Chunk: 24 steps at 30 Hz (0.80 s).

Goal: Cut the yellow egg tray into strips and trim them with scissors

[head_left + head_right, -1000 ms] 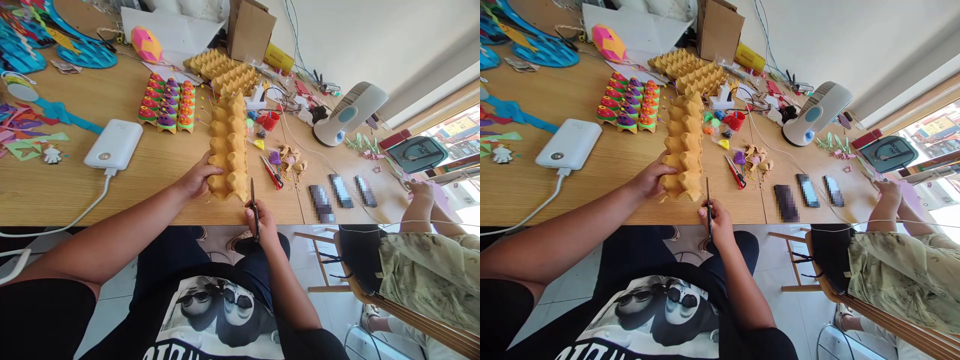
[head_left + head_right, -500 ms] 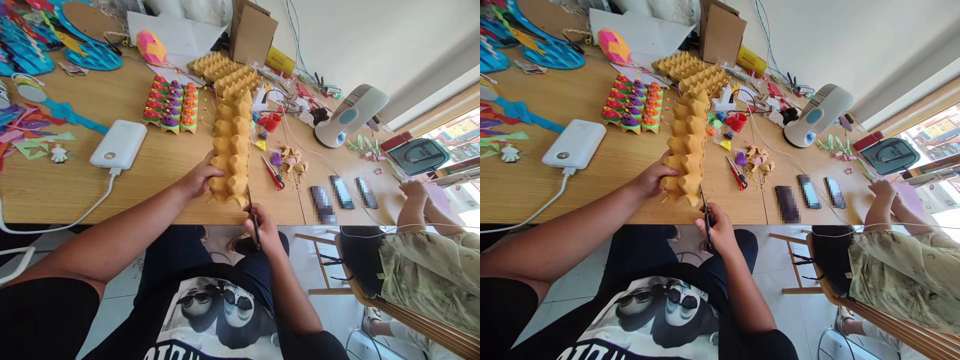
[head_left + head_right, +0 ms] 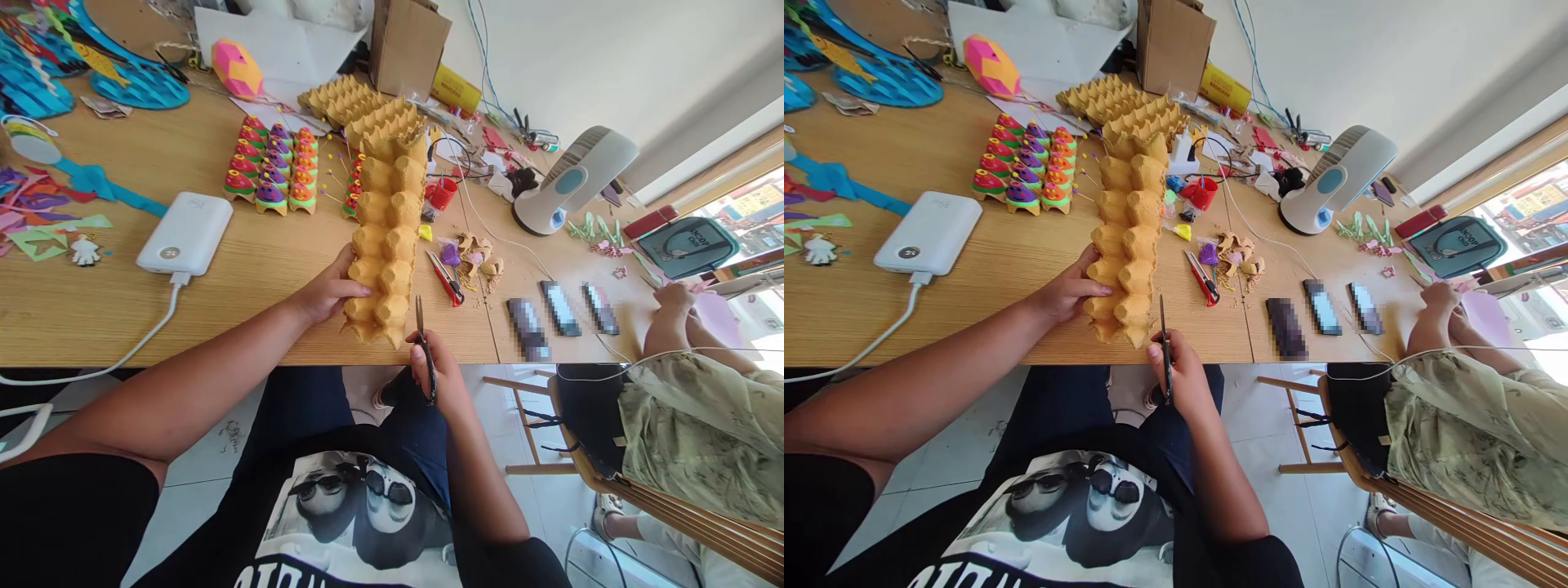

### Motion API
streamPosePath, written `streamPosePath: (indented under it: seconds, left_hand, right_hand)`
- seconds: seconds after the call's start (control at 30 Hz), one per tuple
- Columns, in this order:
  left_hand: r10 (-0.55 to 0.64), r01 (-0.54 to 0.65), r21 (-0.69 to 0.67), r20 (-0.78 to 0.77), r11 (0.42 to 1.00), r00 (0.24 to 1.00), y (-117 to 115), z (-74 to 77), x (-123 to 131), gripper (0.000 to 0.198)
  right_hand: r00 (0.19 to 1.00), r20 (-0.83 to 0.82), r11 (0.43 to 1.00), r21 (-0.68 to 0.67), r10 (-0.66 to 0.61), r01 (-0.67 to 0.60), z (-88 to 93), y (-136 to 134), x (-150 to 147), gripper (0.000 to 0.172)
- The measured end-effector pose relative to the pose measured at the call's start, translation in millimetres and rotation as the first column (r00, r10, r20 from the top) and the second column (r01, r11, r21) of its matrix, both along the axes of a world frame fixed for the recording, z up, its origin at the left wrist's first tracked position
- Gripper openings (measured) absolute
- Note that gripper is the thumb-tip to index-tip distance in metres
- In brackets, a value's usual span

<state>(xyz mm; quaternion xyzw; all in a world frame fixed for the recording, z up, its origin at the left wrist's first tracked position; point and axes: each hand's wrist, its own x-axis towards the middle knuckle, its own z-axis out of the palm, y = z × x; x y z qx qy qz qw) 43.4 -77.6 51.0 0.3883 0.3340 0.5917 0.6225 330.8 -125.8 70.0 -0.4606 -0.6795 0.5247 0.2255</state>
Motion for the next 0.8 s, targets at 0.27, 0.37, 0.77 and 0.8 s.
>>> streamPosePath:
  seconds: [0.27,0.37,0.77,0.8]
  left_hand:
    - [0.040,-0.040,-0.009,-0.025,0.999,0.999,-1,4.2,2,0.084]
    - [0.028,-0.028,0.000,-0.012,1.000,1.000,-1,4.9,4,0.082]
    - [0.013,-0.012,0.013,-0.037,1.000,0.999,2,-4.1,-3,0.077]
    - [0.007,-0.007,0.015,-0.041,1.000,0.999,2,-4.2,-4,0.077]
  right_hand:
    - [1.000,0.016,1.000,0.016,-0.020,0.020,11.4,2,-8,0.057]
    - [0.999,0.034,0.999,0.046,-0.031,0.029,12.8,2,-11,0.053]
    - [1.000,0.019,1.000,0.024,-0.012,0.011,14.0,8,-14,0.056]
    - [1.000,0.027,1.000,0.029,-0.007,0.006,14.8,8,-13,0.056]
